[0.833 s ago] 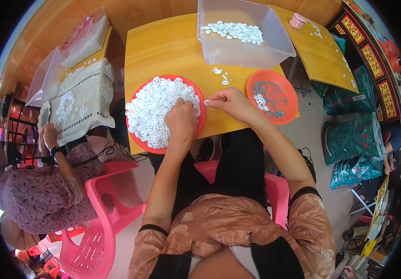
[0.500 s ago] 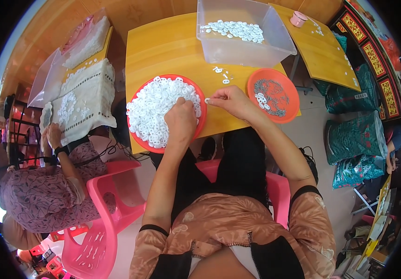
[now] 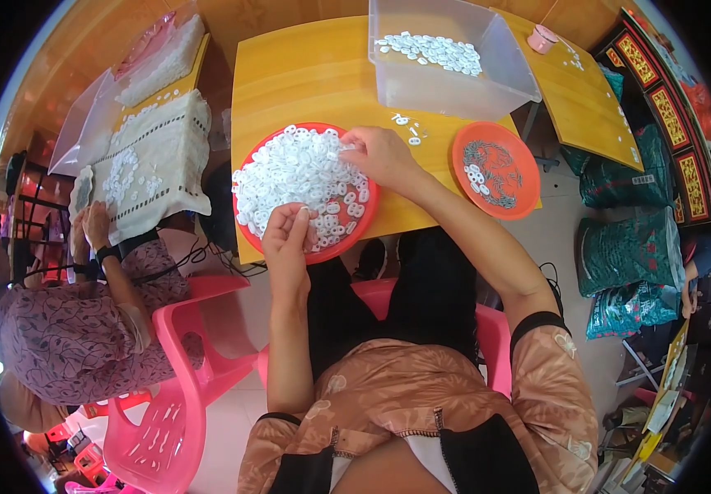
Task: Assembling small white plastic components by fitting circular rings onto central pieces while sitting at a table.
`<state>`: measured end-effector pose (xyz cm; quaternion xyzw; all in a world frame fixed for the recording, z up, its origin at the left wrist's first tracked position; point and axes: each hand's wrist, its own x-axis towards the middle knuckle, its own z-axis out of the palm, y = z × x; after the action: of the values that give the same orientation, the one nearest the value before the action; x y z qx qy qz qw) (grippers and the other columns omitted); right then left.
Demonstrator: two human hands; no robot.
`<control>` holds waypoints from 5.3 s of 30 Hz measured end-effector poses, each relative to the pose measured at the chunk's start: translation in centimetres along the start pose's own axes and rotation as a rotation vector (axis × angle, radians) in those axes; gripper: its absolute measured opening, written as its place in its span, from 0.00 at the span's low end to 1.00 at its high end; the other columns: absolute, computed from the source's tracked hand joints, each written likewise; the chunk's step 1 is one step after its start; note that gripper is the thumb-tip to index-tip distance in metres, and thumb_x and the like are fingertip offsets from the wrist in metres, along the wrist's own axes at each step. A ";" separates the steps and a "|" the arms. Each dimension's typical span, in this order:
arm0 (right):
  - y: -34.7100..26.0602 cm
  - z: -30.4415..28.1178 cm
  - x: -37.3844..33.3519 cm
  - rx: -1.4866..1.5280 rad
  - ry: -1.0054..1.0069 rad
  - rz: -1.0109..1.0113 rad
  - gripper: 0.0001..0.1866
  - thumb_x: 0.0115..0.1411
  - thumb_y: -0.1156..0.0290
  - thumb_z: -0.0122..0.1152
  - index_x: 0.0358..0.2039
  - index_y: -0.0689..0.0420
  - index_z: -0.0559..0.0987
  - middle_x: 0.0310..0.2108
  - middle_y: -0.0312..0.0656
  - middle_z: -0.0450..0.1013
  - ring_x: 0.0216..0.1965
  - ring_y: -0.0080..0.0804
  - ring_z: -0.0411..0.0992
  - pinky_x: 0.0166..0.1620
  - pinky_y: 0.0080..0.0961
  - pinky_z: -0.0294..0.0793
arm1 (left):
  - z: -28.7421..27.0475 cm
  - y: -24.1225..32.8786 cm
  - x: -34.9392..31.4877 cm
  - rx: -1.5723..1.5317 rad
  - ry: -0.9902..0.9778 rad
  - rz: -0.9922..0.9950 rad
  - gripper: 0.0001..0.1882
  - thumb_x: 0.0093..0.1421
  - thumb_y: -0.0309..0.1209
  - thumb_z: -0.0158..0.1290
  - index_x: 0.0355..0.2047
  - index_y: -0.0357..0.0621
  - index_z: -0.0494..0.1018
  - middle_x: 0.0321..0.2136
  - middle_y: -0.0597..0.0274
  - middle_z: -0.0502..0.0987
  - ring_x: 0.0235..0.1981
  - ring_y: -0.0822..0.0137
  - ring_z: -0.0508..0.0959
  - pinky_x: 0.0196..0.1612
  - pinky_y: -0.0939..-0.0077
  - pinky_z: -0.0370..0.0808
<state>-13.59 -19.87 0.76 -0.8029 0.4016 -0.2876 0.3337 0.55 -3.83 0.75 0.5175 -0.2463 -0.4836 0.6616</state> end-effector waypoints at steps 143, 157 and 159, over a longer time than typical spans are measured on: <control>-3.9 -1.3 -2.4 0.708 -0.460 0.413 0.10 0.55 0.65 0.60 0.30 0.58 0.79 0.20 0.28 0.69 0.21 0.11 0.60 0.24 0.10 0.57 | 0.9 0.6 -1.3 -0.143 0.075 -0.047 0.09 0.57 0.24 0.53 0.37 0.34 0.70 0.30 0.54 0.78 0.28 0.69 0.78 0.34 0.82 0.74; -4.3 -1.9 -4.3 0.801 -0.522 0.336 0.09 0.55 0.67 0.59 0.31 0.59 0.79 0.23 0.29 0.71 0.23 0.11 0.63 0.26 0.10 0.61 | 2.1 1.3 -2.1 -0.074 0.073 0.052 0.07 0.57 0.22 0.51 0.36 0.34 0.70 0.30 0.54 0.77 0.28 0.69 0.78 0.35 0.81 0.75; -4.4 -2.0 -4.5 0.803 -0.526 0.338 0.08 0.55 0.67 0.59 0.31 0.59 0.79 0.24 0.29 0.71 0.24 0.11 0.64 0.27 0.10 0.61 | 2.1 1.3 -2.2 -0.054 0.070 0.066 0.06 0.57 0.21 0.51 0.36 0.34 0.70 0.30 0.54 0.77 0.28 0.69 0.78 0.35 0.81 0.75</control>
<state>-15.38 -14.78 4.48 -0.5804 0.2861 -0.1496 0.7476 -1.61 -2.85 3.02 0.5077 -0.2267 -0.4495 0.6992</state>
